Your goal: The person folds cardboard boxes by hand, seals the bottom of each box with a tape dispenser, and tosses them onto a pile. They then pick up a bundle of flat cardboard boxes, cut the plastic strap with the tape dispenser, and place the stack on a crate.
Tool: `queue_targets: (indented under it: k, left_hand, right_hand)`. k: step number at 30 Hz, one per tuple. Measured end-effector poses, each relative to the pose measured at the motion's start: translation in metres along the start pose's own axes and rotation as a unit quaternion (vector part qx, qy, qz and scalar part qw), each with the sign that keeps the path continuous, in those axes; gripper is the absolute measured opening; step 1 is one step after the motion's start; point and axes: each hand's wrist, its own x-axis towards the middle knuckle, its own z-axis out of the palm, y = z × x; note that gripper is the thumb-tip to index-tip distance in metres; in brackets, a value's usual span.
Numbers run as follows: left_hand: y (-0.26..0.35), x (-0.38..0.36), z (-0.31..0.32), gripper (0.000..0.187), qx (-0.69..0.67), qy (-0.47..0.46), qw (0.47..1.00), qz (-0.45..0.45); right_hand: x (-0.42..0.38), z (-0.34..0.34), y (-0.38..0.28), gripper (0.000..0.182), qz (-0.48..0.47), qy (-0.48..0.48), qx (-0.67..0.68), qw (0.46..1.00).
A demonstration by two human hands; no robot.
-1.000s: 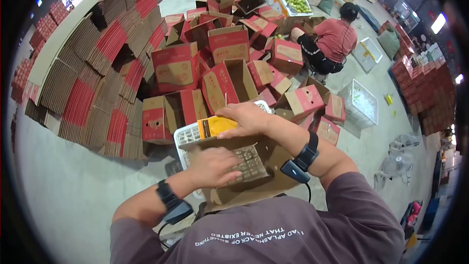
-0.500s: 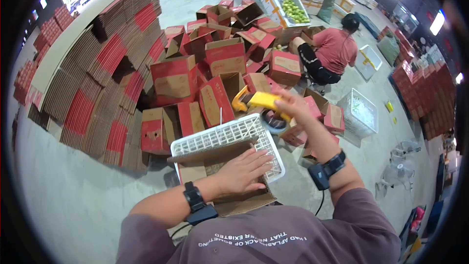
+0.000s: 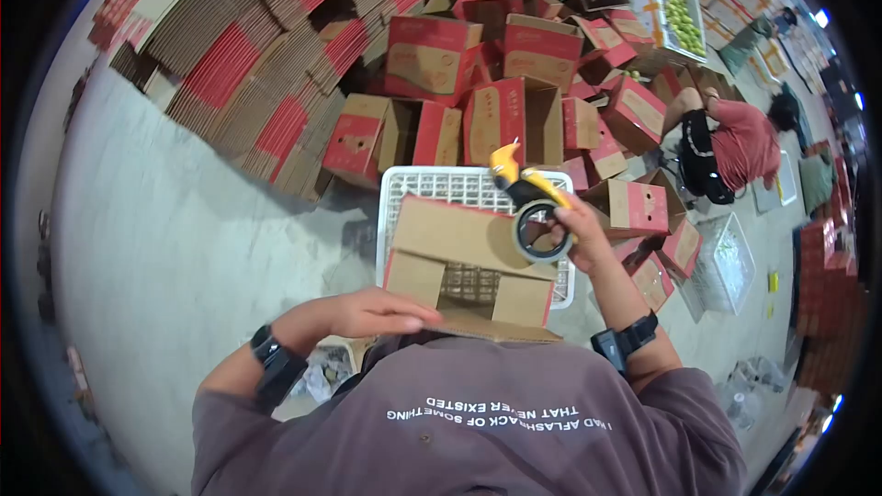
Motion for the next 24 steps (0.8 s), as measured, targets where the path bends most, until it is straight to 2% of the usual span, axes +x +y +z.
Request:
queue_targets:
  k: [1,2,4,5,7,8,9,11,13,15,17,19,21,23,24]
  left_hand:
    - [-0.011,-0.018,0.005,0.038,0.042,0.115,0.992,-0.002]
    - [-0.024,-0.027,0.014,0.039,0.081,0.228,0.970,-0.008]
    - [-0.060,-0.003,0.016,0.046,0.108,0.403,0.901,0.119]
    - [-0.055,0.012,0.009,0.050,0.158,0.441,0.874,0.129]
    - [-0.072,0.049,-0.019,0.055,0.158,0.510,0.836,0.122]
    - [-0.090,0.063,-0.034,0.059,0.189,0.517,0.831,0.084]
    - [-0.081,0.068,-0.039,0.059,0.181,0.524,0.829,0.081]
    - [-0.052,0.071,-0.049,0.061,0.064,0.457,0.887,-0.005]
    - [-0.065,0.074,-0.051,0.061,0.040,0.457,0.889,0.011]
    - [-0.075,0.074,-0.057,0.061,0.021,0.451,0.892,0.027]
    - [-0.086,0.074,-0.057,0.060,0.031,0.438,0.898,0.031]
    - [-0.091,0.075,-0.054,0.061,-0.017,0.446,0.895,0.025]
    - [-0.084,0.073,-0.052,0.061,-0.002,0.442,0.892,0.090]
    - [-0.087,0.075,-0.045,0.062,-0.013,0.447,0.891,0.079]
    - [-0.081,0.075,-0.037,0.063,0.154,0.506,0.848,0.035]
  right_hand:
    - [-0.002,0.001,-0.005,0.051,0.001,0.008,0.042,0.999]
    - [0.002,-0.004,-0.001,0.050,-0.011,0.001,0.026,1.000]
    - [0.007,0.001,0.004,0.048,-0.012,0.004,0.003,1.000]
    - [0.010,0.006,0.003,0.048,-0.018,0.010,-0.019,1.000]
    - [0.008,0.009,-0.001,0.043,-0.017,0.000,0.014,1.000]
    - [0.007,0.009,0.001,0.042,-0.016,0.006,0.014,1.000]
    - [0.007,0.009,0.001,0.041,-0.018,0.013,0.013,1.000]
    - [0.010,0.012,-0.002,0.041,-0.027,0.023,-0.001,0.999]
    - [0.009,0.018,-0.013,0.042,-0.061,0.035,-0.045,0.997]
    - [-0.007,0.032,-0.048,0.046,-0.085,-0.026,-0.059,0.994]
    - [-0.032,0.064,-0.079,0.055,-0.198,-0.045,-0.088,0.975]
    - [-0.049,0.090,-0.078,0.068,-0.327,-0.016,-0.212,0.921]
    - [-0.043,0.052,-0.017,0.071,-0.373,-0.002,-0.414,0.830]
    - [-0.039,0.035,0.018,0.076,-0.353,-0.071,-0.594,0.719]
    - [-0.039,0.045,0.012,0.078,-0.344,-0.053,-0.563,0.750]
